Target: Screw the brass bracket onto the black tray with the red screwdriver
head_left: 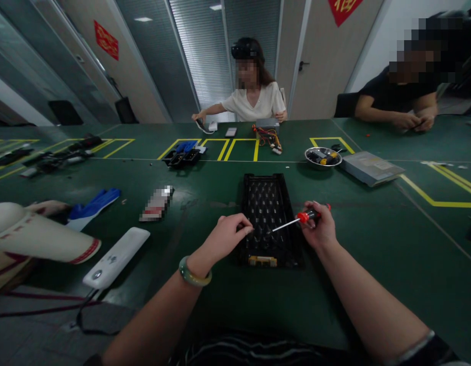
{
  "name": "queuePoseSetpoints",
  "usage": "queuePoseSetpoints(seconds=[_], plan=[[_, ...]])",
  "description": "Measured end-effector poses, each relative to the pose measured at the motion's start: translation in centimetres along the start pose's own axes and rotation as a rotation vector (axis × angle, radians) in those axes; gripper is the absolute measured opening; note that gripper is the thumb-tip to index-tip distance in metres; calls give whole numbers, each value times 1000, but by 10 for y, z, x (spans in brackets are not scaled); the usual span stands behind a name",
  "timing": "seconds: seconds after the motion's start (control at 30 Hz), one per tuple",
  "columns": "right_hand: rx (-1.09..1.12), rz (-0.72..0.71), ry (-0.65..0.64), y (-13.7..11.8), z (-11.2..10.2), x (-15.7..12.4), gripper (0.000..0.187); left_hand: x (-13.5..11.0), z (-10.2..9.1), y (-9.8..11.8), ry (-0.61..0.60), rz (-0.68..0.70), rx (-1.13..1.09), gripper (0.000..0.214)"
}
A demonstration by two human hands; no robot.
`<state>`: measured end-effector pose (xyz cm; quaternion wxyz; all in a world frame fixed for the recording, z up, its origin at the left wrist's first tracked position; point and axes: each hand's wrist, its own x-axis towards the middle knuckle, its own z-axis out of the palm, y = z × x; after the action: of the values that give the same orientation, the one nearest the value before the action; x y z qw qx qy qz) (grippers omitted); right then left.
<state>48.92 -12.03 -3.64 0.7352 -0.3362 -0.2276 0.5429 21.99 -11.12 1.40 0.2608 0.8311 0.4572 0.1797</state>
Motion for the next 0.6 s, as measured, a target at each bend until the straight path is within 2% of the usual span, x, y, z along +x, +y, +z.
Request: queuePoseSetpoints(seconds=[0.13, 0.33, 0.6], plan=[[-40, -39, -27, 1, 5, -6, 19, -12, -6, -5, 11, -49, -115, 17], [-73, -61, -48, 5, 6, -7, 18, -25, -10, -3, 38, -44, -149, 19], [-116, -73, -5, 7, 8, -9, 23, -23, -2, 12, -124, 70, -52, 25]])
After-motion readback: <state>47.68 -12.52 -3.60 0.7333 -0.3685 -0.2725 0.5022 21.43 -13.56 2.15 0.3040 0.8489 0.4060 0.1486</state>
